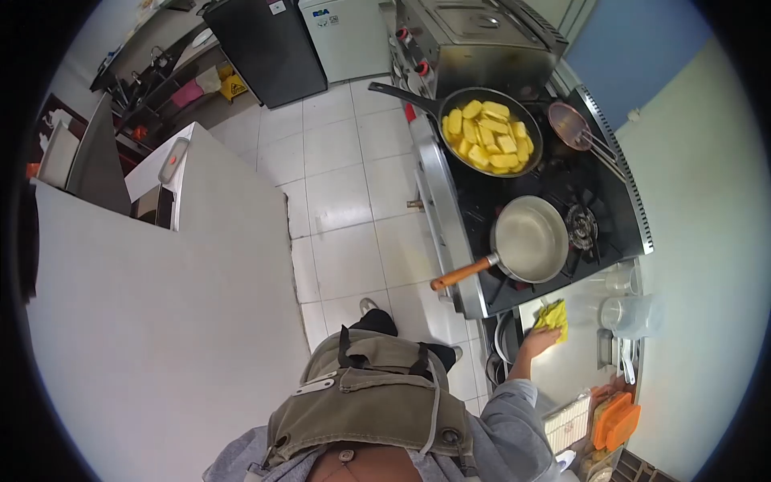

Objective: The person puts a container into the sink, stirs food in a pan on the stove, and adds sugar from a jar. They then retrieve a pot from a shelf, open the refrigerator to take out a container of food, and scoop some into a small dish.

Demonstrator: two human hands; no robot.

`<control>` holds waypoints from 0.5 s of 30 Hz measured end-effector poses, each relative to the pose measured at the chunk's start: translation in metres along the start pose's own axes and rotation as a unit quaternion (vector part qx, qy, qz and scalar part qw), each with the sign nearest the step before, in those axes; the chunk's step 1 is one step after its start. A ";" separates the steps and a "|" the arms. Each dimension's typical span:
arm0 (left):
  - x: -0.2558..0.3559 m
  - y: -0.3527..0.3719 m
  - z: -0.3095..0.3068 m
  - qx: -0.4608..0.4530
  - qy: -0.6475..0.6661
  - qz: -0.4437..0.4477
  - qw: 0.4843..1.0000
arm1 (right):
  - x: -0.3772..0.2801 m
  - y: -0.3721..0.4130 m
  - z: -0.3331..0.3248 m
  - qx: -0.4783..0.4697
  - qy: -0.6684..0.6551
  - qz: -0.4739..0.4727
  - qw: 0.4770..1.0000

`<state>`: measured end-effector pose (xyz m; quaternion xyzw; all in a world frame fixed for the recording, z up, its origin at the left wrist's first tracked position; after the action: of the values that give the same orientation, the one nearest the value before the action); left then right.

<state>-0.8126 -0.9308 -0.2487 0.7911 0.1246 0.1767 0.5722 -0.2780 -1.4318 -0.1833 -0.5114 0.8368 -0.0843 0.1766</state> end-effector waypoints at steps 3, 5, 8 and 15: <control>0.044 -0.033 -0.052 -0.002 -0.031 -0.003 1.000 | 0.007 -0.001 0.003 -0.003 -0.016 0.033 0.999; 0.086 -0.058 -0.089 0.007 -0.055 -0.003 0.998 | -0.007 0.011 -0.016 -0.025 0.009 0.051 0.998; 0.170 -0.092 -0.137 0.038 -0.082 0.004 0.996 | -0.048 0.040 -0.040 0.094 0.188 0.153 0.966; 0.341 -0.141 -0.143 -0.007 0.088 0.173 0.981 | -0.066 0.200 -0.010 0.059 0.201 0.236 0.949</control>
<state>-0.5635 -0.6269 -0.2953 0.7778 0.0345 0.3433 0.5253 -0.4192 -1.2814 -0.2247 -0.2604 0.9452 -0.1908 0.0492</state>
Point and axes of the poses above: each hand's wrist, its own y-axis away from the middle knuckle, its own z-axis out of the palm, x = y × z, the point moved 2 cm from there along -y, towards the middle knuckle, and after that the axes turned 7 degrees about y, right-handed, at the moved point
